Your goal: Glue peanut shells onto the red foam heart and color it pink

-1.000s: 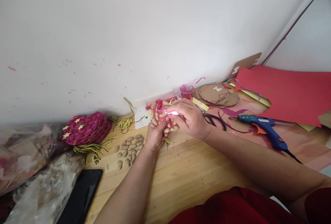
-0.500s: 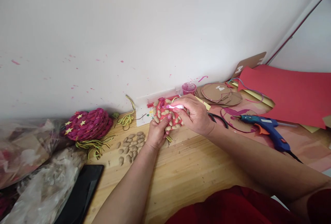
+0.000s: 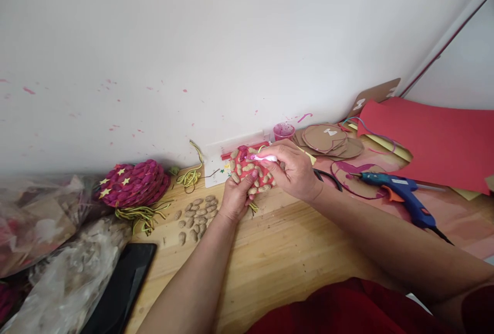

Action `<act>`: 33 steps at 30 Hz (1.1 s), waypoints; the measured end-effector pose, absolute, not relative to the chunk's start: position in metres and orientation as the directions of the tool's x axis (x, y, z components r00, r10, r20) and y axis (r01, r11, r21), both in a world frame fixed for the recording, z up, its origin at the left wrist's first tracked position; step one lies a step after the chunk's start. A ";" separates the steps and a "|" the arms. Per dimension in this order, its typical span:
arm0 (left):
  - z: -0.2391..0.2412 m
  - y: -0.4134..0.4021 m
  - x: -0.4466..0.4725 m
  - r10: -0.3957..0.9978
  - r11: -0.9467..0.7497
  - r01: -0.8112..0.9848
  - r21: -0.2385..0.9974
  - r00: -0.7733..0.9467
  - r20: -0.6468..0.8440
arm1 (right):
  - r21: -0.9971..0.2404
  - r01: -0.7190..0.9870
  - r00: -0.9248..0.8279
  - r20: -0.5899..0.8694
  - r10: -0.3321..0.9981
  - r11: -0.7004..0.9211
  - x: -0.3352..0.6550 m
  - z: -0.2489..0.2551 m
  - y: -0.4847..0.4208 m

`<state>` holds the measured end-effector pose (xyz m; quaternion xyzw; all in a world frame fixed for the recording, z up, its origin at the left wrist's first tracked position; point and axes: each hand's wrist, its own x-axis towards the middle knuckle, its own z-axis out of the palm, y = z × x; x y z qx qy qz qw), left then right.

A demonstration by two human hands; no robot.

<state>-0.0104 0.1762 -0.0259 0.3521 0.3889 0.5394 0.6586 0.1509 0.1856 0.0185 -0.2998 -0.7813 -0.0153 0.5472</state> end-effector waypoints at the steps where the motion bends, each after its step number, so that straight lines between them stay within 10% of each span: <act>1: -0.026 0.176 -0.010 0.984 0.170 -0.436 0.884 0.118 -0.131 | -0.307 0.477 -0.225 0.863 0.453 0.823 0.151 0.018 0.185; 33: -0.028 0.177 -0.012 0.983 0.166 -0.431 0.887 0.140 -0.116 | -0.387 0.444 -0.210 0.832 0.513 0.808 0.152 0.018 0.187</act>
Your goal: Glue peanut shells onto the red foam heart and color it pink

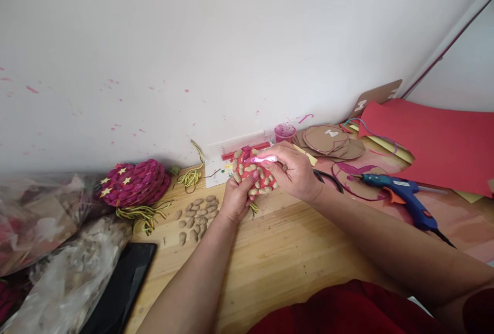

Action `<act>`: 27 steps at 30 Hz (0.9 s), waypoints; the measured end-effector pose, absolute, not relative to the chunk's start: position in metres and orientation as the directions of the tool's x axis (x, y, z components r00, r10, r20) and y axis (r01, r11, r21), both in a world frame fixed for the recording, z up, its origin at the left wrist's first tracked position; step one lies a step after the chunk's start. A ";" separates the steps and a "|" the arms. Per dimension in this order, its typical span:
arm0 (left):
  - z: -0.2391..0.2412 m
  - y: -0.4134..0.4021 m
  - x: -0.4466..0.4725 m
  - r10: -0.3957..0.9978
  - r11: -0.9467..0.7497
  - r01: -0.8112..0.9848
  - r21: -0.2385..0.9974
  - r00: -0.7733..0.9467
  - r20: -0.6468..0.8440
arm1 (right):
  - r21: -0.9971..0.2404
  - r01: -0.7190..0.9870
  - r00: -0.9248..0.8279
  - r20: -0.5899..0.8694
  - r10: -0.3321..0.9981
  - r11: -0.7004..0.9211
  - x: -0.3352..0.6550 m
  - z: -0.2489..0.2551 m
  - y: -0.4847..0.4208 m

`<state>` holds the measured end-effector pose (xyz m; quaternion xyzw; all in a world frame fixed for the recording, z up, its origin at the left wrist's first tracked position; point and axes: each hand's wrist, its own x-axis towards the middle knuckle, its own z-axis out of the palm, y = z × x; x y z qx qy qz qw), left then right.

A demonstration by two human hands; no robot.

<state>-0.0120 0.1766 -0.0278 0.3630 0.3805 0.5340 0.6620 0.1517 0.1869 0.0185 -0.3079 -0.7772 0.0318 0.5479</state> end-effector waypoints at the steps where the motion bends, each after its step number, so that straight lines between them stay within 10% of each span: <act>1: -0.028 0.177 -0.012 0.984 0.166 -0.433 0.886 0.137 -0.117 | -0.387 0.453 -0.203 0.832 0.516 0.803 0.152 0.019 0.187; 27: -0.030 0.178 -0.012 0.986 0.151 -0.427 0.892 0.132 -0.103 | -0.360 0.459 -0.201 0.849 0.489 0.812 0.152 0.020 0.186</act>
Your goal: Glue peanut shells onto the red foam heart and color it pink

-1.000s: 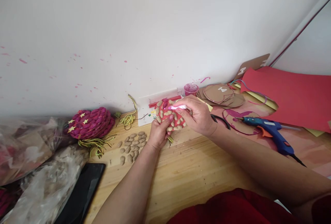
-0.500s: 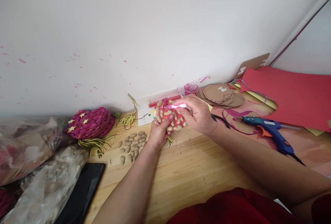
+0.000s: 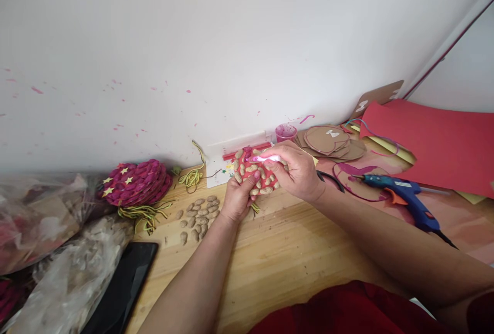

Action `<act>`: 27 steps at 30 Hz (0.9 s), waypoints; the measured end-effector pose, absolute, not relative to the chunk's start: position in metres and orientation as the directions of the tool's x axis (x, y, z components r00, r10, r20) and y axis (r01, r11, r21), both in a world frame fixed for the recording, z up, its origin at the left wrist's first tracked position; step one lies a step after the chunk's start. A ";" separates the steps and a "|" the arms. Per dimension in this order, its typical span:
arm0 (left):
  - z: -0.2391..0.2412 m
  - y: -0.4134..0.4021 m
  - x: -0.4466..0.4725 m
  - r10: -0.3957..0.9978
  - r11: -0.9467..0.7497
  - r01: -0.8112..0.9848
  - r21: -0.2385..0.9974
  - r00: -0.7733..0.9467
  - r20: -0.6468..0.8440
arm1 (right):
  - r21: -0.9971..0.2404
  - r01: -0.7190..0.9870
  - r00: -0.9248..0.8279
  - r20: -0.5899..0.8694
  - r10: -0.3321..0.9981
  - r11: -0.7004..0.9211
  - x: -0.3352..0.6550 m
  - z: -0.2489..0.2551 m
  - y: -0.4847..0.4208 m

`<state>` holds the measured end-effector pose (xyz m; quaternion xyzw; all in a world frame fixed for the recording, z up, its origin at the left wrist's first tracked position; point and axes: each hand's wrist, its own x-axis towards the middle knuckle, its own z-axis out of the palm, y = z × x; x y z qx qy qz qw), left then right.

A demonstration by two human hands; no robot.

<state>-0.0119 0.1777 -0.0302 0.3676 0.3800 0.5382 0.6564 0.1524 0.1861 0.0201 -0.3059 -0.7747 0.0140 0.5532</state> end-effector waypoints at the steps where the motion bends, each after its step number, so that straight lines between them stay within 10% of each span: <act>1: -0.030 0.178 -0.012 0.986 0.150 -0.426 0.892 0.133 -0.102 | -0.358 0.459 -0.200 0.850 0.487 0.813 0.152 0.021 0.186; 27: -0.042 0.177 -0.008 0.993 -0.062 -0.191 0.980 0.086 0.080 | -0.232 0.470 -0.289 0.872 0.396 0.852 0.154 0.023 0.185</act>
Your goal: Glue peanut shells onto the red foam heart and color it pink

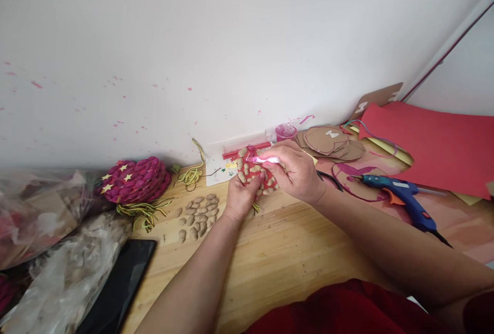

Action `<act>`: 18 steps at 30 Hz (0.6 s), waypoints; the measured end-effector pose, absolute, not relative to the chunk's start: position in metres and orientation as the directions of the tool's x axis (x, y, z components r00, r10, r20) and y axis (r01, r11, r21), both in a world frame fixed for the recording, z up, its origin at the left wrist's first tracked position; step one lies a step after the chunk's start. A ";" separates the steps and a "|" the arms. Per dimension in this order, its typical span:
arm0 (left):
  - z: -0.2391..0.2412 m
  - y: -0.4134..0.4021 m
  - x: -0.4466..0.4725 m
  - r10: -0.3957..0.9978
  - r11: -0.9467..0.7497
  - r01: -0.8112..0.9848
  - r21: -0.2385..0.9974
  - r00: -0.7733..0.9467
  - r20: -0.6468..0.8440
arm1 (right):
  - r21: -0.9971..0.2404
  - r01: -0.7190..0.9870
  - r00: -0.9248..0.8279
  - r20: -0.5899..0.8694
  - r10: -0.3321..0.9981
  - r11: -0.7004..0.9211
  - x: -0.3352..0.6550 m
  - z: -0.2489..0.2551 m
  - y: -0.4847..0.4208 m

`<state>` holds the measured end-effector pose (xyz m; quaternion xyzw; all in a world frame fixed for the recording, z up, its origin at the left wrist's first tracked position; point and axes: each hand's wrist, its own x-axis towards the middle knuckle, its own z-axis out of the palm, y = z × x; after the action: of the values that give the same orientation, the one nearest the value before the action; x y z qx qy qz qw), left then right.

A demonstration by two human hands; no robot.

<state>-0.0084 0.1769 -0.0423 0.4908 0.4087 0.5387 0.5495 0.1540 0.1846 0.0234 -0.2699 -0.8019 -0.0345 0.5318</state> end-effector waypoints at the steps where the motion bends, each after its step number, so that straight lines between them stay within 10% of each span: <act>1: -0.042 0.177 -0.008 0.994 -0.059 -0.182 0.982 0.082 0.075 | -0.225 0.475 -0.277 0.880 0.387 0.851 0.154 0.025 0.184; 18: -0.045 0.178 -0.008 0.997 -0.078 -0.136 0.988 0.011 0.080 | -0.227 0.488 -0.258 0.885 0.388 0.843 0.152 0.032 0.180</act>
<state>-0.0085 0.1776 -0.0448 0.4884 0.4404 0.5483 0.5166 0.1524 0.1804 0.0323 -0.2765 -0.7919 -0.0459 0.5425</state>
